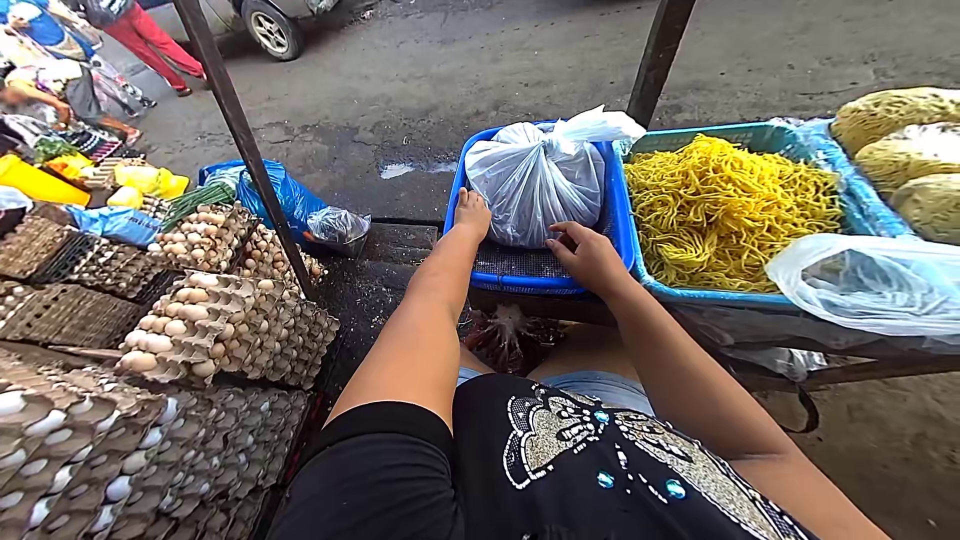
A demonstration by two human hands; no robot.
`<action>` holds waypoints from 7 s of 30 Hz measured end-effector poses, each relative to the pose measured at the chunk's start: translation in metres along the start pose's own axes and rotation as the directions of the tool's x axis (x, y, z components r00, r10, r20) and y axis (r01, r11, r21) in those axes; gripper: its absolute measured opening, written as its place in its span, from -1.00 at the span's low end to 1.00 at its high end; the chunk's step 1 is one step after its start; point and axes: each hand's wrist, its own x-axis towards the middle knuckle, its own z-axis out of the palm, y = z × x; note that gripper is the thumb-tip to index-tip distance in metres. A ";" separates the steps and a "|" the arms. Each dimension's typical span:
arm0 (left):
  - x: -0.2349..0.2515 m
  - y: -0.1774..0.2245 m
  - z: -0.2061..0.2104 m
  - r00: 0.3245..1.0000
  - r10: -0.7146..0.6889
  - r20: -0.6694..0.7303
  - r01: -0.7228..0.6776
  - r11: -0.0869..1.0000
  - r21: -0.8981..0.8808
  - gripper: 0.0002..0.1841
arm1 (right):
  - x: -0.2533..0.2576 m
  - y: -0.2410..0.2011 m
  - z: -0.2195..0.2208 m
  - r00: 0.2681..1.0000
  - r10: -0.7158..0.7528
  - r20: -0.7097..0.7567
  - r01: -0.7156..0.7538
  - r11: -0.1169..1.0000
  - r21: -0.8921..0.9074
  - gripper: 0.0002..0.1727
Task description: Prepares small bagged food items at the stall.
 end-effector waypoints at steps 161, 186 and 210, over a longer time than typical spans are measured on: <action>-0.172 0.102 0.109 0.996 -0.087 0.018 -0.023 -0.441 -0.897 -0.55 | -0.045 0.010 0.052 0.897 -0.320 -0.306 0.155 0.874 -0.460 -0.62; -0.254 0.076 0.102 0.977 -0.194 -0.092 -0.169 -0.433 -0.885 -0.51 | -0.041 0.009 0.044 0.931 -0.285 -0.228 0.175 0.896 -0.408 -0.60; -0.260 -0.114 0.044 0.643 -0.766 0.006 -0.497 -0.423 -0.758 -0.38 | -0.025 -0.031 -0.002 0.967 0.068 0.246 0.015 0.947 -0.322 -0.61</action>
